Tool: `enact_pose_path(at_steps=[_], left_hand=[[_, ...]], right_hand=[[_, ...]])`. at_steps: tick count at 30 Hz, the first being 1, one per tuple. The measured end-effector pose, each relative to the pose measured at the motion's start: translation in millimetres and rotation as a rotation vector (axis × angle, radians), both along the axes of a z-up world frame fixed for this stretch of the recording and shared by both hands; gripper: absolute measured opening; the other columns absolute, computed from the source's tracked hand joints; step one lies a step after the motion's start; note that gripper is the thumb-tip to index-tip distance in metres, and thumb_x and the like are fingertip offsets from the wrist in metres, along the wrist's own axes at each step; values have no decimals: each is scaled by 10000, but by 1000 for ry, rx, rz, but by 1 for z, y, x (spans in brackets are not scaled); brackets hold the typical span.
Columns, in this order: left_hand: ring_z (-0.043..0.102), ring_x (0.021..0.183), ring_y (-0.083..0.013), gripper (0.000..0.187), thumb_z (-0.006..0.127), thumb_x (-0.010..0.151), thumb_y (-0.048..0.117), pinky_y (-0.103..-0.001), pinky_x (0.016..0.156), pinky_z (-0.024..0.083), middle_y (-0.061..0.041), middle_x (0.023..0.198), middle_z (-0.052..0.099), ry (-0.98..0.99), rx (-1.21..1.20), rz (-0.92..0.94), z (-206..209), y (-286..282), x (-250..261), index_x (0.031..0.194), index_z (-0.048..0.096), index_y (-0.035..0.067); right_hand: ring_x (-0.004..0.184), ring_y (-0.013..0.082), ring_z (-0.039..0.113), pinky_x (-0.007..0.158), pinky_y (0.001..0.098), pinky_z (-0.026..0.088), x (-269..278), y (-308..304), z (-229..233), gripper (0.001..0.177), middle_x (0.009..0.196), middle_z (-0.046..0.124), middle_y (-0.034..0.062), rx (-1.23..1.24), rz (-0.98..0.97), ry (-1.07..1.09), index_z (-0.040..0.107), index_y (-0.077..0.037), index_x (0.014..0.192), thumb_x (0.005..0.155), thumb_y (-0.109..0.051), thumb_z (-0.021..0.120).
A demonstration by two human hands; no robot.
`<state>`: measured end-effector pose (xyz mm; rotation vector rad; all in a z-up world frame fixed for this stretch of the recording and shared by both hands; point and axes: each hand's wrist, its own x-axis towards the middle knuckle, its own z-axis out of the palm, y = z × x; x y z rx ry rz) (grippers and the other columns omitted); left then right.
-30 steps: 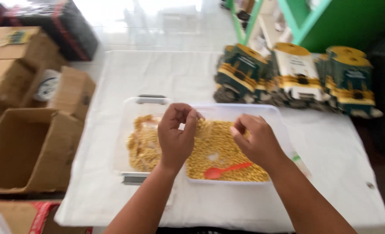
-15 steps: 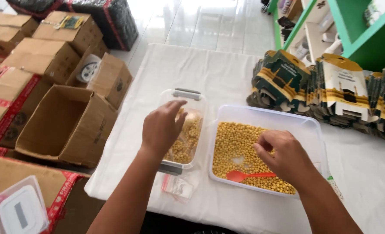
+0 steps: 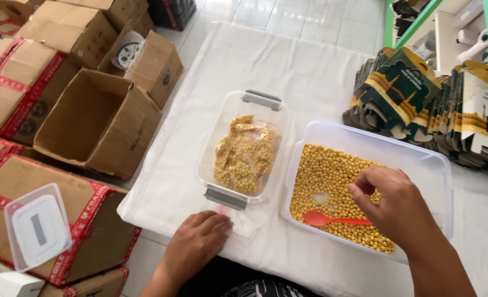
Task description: Packaging small yellow beads into plastic bags using a spoon and manual manipulation.
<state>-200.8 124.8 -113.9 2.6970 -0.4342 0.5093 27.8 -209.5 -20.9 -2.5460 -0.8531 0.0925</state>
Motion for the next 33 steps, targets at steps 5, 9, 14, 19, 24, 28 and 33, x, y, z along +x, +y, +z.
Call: enact_pose_path(at_steps=[5, 9, 14, 19, 24, 28, 33], left_hand=[[646, 983, -255, 65, 653, 979, 151, -400, 802, 522, -42, 1079, 656, -76, 14, 42, -2, 0, -1, 1012, 697, 117], [664, 989, -248, 29, 637, 949, 107, -375, 805, 533, -32, 1071, 676, -79, -27, 48, -6, 1, -2, 924, 650, 119], [636, 927, -264, 197, 697, 926, 136, -395, 722, 550, -60, 1111, 652, -69, -12, 54, -6, -3, -1, 1117, 711, 94], [651, 914, -276, 76, 619, 949, 33, -400, 712, 539, -88, 1085, 664, -106, -25, 74, -8, -9, 2, 985, 678, 64], [685, 853, -229, 67, 703, 924, 114, -345, 689, 553, -47, 995, 705, -103, -212, 143, -5, -14, 4, 886, 657, 84], [756, 859, -169, 55, 744, 899, 155, -316, 726, 598, -5, 1025, 774, -78, -293, 194, 5, -15, 2, 903, 704, 118], [634, 781, -235, 50, 723, 889, 60, -335, 723, 526, -75, 906, 668, -289, -351, 283, 23, -15, -3, 891, 675, 75]], right_hand=[[693, 203, 630, 904, 382, 472, -2, 1, 3, 202, 707, 689, 4, -19, -32, 26, 649, -111, 753, 912, -235, 655], [740, 213, 646, 903, 387, 480, -2, -1, 3, 211, 739, 706, 12, -38, -47, 43, 656, -109, 768, 923, -251, 644], [729, 197, 625, 889, 369, 473, -1, -2, 1, 195, 725, 686, -7, -60, -52, 66, 648, -130, 772, 921, -254, 645], [684, 193, 618, 862, 364, 479, 1, -2, -2, 194, 710, 675, -10, -50, -12, 37, 634, -129, 753, 914, -236, 652], [666, 187, 595, 885, 362, 469, -1, -1, 0, 222, 692, 649, -9, -39, -7, 53, 622, -129, 742, 924, -255, 644], [726, 190, 620, 863, 362, 480, -2, 1, 2, 202, 723, 678, -10, -73, -49, 85, 640, -137, 748, 912, -254, 648], [678, 191, 627, 821, 359, 474, 0, 3, 2, 203, 697, 669, -10, -13, 35, 18, 661, -140, 755, 912, -268, 642]])
